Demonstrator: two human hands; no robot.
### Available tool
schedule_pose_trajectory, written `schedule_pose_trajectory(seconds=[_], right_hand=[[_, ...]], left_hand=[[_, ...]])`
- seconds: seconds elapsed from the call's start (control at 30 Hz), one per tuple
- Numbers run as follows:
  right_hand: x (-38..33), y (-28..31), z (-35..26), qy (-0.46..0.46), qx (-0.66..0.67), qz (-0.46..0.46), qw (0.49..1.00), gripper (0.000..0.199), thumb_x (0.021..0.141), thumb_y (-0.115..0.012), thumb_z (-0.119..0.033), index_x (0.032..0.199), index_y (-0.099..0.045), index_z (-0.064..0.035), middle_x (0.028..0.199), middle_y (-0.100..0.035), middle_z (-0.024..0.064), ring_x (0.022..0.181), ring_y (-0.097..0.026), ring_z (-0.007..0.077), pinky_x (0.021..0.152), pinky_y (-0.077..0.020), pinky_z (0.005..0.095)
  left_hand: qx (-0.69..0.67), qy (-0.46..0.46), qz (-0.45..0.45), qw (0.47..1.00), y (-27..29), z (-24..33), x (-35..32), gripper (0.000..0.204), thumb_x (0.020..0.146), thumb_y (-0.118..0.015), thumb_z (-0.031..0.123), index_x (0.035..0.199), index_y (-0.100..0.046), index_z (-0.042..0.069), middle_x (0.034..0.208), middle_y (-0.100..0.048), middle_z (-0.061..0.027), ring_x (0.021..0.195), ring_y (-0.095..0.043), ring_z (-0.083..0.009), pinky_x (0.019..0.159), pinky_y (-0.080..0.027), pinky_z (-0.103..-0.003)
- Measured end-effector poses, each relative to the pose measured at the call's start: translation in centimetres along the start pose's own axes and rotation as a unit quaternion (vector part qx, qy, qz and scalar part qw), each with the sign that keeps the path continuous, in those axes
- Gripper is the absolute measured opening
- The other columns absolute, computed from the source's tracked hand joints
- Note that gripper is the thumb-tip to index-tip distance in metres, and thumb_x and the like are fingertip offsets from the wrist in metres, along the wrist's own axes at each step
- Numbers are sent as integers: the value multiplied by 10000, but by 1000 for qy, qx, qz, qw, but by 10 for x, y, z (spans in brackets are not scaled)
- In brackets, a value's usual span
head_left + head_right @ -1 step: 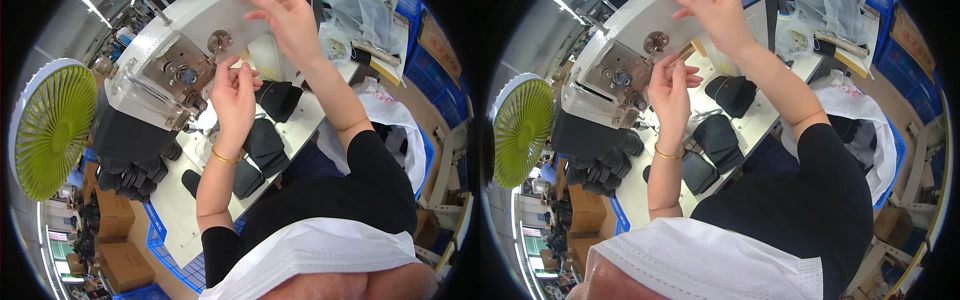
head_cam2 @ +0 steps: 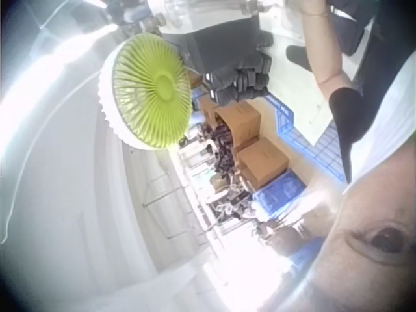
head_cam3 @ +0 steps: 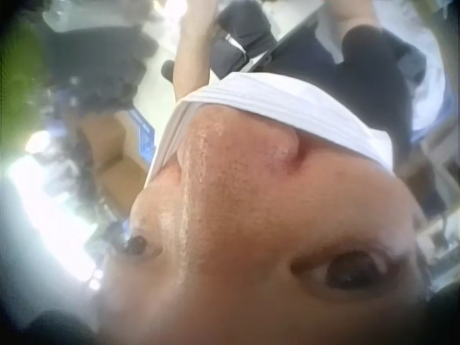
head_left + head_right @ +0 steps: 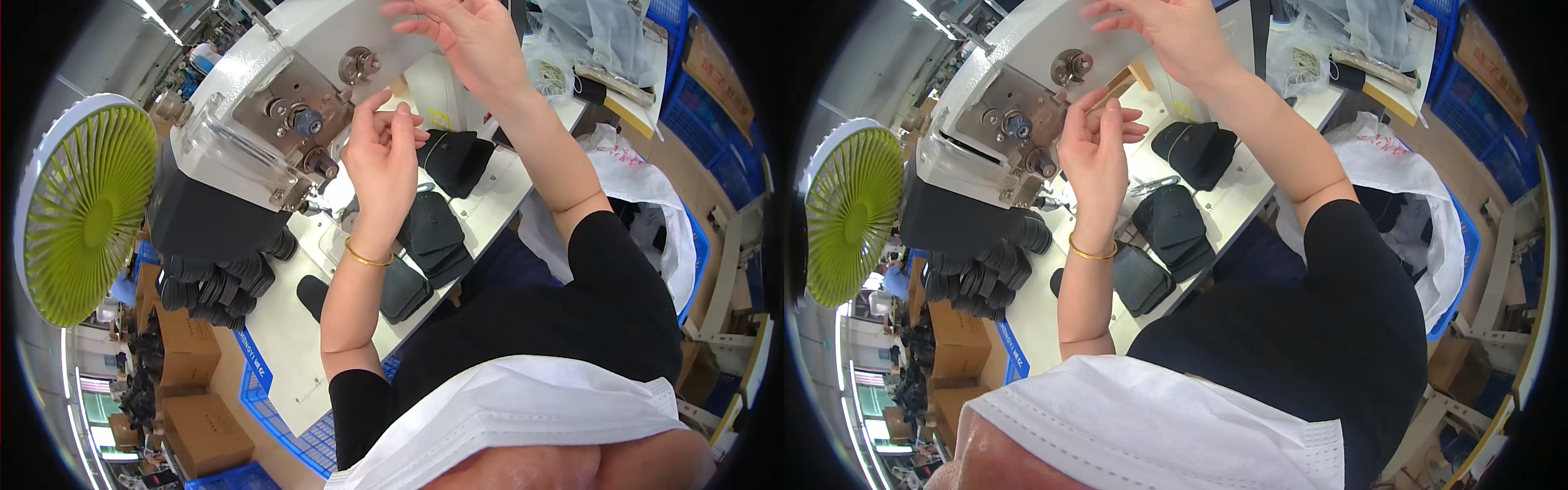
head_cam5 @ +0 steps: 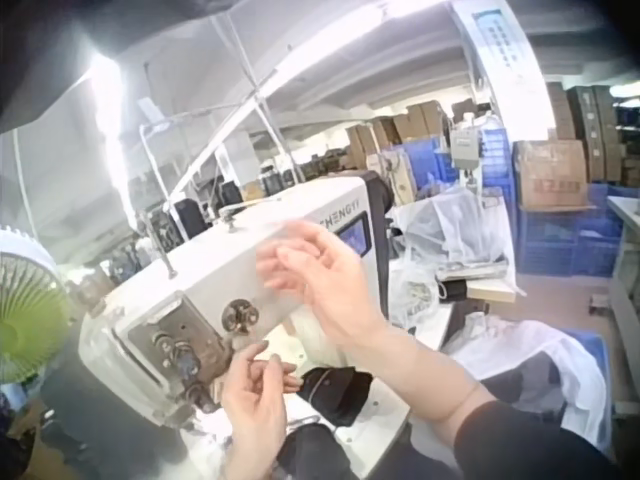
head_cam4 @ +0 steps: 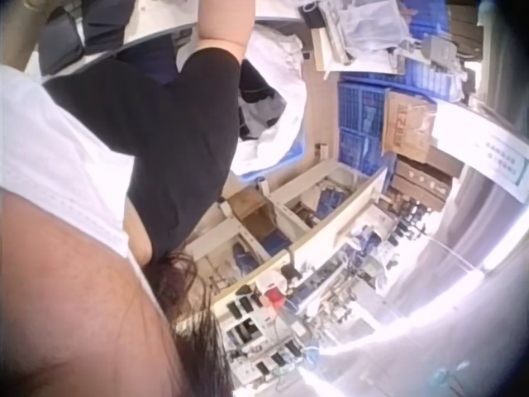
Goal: The person aligns and feeds fabric pieces through a sewing machine to sew them together, threads a bobbin and the sewing machine, and sews additional fabric pieces.
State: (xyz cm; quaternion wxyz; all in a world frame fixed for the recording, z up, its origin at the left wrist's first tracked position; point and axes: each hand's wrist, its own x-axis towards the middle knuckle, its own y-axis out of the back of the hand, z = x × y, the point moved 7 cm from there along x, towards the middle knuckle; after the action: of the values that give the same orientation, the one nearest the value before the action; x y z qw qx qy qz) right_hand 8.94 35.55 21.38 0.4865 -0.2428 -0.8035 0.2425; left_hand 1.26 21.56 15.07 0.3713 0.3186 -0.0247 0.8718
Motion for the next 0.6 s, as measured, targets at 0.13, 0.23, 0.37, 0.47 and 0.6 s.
schedule_pose_trajectory(seconds=[0.13, 0.23, 0.37, 0.47, 0.6], right_hand=[[-25, 14, -9, 177, -434, -1, 883, 111, 935, -625, -62, 992, -686, 12, 959, -664, 61, 791, -629, 147, 707, -486, 259], [-41, 7, 1, 291, -538, -71, 788, 105, 849, -696, -41, 946, -687, 0, 805, -654, 59, 679, -633, 138, 582, -461, 266], [-54, -19, 18, 312, -568, -160, 744, 76, 857, -676, -42, 923, -677, -4, 776, -645, 83, 649, -617, 201, 584, -476, 295], [-53, -37, 20, 307, -559, -209, 741, 74, 856, -691, -64, 912, -681, -16, 772, -645, 82, 635, -614, 210, 575, -476, 297], [-40, -34, 1, 355, -537, -168, 747, 73, 860, -699, -73, 899, -686, -13, 749, -650, 70, 617, -612, 190, 556, -473, 287]], left_hand=[[30, -14, 0, 999, 4, -11, -11, 304, 981, -572, 86, 1225, -518, -88, 878, -705, -157, 740, -697, -160, 669, -578, -267], [54, -36, -11, 998, 4, -14, -17, 297, 964, -587, 59, 1227, -529, -68, 873, -711, -135, 739, -697, -142, 673, -572, -253], [100, -79, -4, 992, 6, -15, -21, 277, 923, -633, 39, 1178, -561, -44, 820, -711, -114, 707, -703, -144, 651, -570, -262], [112, -94, 5, 989, 7, -13, -24, 267, 892, -665, 29, 1138, -579, -31, 778, -704, -114, 676, -704, -159, 631, -575, -282], [117, -71, -12, 991, 9, -18, -28, 269, 924, -633, 35, 1173, -583, -52, 843, -727, -116, 713, -712, -139, 640, -562, -241]])
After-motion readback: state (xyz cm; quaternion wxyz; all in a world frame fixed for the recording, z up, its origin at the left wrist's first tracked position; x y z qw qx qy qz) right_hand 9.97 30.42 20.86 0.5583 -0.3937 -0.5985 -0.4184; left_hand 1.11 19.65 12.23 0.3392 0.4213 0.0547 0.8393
